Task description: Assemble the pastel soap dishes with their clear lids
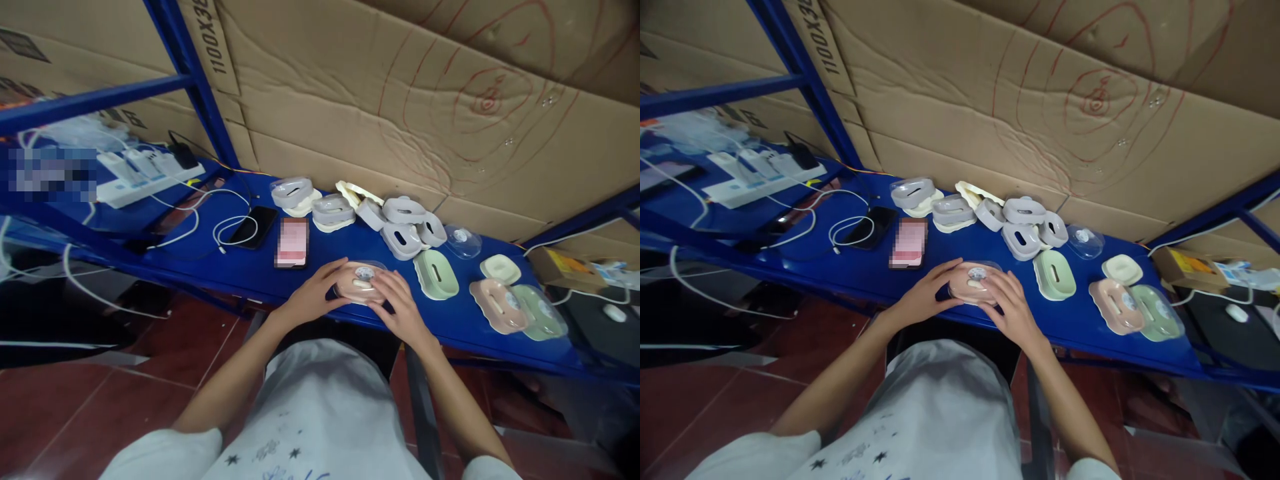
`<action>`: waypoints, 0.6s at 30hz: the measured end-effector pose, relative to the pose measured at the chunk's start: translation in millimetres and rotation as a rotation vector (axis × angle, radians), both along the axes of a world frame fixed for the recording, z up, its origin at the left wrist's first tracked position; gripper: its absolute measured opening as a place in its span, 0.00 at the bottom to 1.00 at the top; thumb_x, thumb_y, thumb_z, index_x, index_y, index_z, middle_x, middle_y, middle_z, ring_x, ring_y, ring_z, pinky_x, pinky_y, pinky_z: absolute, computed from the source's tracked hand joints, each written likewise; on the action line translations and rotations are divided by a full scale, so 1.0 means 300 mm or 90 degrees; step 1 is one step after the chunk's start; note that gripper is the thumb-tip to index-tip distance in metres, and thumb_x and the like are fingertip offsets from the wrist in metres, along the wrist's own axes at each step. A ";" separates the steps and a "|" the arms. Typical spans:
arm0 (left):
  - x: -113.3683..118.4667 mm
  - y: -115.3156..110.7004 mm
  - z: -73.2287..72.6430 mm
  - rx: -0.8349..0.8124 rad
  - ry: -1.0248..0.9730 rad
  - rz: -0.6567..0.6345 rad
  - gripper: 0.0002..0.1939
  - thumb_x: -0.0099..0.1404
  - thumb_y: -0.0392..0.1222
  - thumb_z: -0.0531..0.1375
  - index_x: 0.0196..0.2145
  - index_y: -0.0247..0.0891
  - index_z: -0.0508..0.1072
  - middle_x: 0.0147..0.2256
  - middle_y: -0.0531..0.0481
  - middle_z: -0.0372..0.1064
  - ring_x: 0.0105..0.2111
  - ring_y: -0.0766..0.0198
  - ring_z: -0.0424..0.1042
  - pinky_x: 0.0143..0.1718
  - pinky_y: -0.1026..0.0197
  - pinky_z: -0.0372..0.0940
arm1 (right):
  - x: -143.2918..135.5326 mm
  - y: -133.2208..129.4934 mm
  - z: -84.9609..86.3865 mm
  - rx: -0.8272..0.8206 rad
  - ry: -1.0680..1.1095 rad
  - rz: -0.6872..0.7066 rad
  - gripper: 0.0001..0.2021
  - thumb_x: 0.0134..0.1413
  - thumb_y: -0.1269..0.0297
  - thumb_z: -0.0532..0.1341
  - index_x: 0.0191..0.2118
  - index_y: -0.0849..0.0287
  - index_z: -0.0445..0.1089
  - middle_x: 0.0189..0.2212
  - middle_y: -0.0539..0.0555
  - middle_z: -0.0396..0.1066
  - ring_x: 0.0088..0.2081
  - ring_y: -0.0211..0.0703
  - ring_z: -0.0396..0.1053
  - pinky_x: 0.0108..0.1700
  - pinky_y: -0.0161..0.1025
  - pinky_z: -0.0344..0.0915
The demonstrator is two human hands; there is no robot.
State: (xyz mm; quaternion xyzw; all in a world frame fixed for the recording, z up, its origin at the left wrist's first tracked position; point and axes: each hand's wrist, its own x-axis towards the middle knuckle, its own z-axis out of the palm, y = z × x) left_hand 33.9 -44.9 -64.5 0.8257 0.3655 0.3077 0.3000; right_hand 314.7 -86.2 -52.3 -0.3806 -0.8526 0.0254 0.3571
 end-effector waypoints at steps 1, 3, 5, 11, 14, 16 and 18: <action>0.001 0.000 0.000 -0.002 -0.001 0.006 0.37 0.73 0.52 0.67 0.73 0.55 0.59 0.75 0.47 0.53 0.75 0.51 0.55 0.76 0.44 0.54 | 0.001 -0.001 0.001 -0.003 -0.030 -0.014 0.30 0.70 0.64 0.65 0.74 0.48 0.61 0.68 0.59 0.68 0.72 0.57 0.61 0.72 0.66 0.62; 0.003 -0.001 0.001 -0.008 0.001 0.009 0.36 0.73 0.52 0.66 0.73 0.54 0.60 0.76 0.47 0.52 0.75 0.51 0.54 0.76 0.44 0.54 | -0.002 -0.009 -0.005 0.008 -0.061 -0.033 0.32 0.70 0.65 0.65 0.75 0.47 0.58 0.70 0.59 0.65 0.74 0.58 0.58 0.71 0.64 0.64; 0.004 -0.002 0.004 -0.009 0.010 0.000 0.36 0.73 0.52 0.66 0.74 0.54 0.59 0.77 0.48 0.47 0.76 0.51 0.53 0.76 0.45 0.54 | -0.012 -0.023 -0.015 0.034 -0.060 -0.051 0.33 0.70 0.68 0.64 0.75 0.46 0.59 0.68 0.59 0.68 0.72 0.56 0.61 0.70 0.60 0.67; 0.003 -0.005 0.017 0.004 0.054 -0.013 0.35 0.75 0.50 0.64 0.74 0.58 0.58 0.79 0.49 0.38 0.76 0.48 0.53 0.72 0.44 0.60 | -0.030 -0.049 -0.030 0.036 -0.042 -0.113 0.34 0.70 0.66 0.65 0.76 0.47 0.57 0.61 0.61 0.73 0.65 0.58 0.68 0.66 0.59 0.70; 0.007 -0.004 0.020 0.015 0.051 -0.012 0.37 0.75 0.51 0.63 0.76 0.56 0.54 0.79 0.45 0.40 0.75 0.48 0.54 0.71 0.42 0.61 | -0.026 -0.048 -0.033 0.026 -0.041 -0.136 0.34 0.70 0.63 0.64 0.77 0.46 0.56 0.60 0.63 0.71 0.64 0.61 0.68 0.65 0.62 0.70; 0.009 -0.002 0.018 0.022 0.046 -0.012 0.40 0.75 0.51 0.64 0.77 0.56 0.51 0.79 0.45 0.40 0.76 0.48 0.53 0.72 0.42 0.60 | -0.021 -0.048 -0.039 0.020 -0.031 -0.156 0.33 0.71 0.62 0.64 0.76 0.46 0.57 0.60 0.64 0.69 0.64 0.62 0.67 0.65 0.65 0.70; 0.011 0.001 0.014 0.031 0.044 -0.016 0.40 0.75 0.51 0.64 0.77 0.56 0.50 0.78 0.45 0.42 0.76 0.49 0.51 0.73 0.43 0.58 | -0.016 -0.051 -0.044 0.007 -0.021 -0.164 0.32 0.70 0.61 0.64 0.75 0.45 0.58 0.60 0.64 0.68 0.67 0.63 0.65 0.67 0.67 0.68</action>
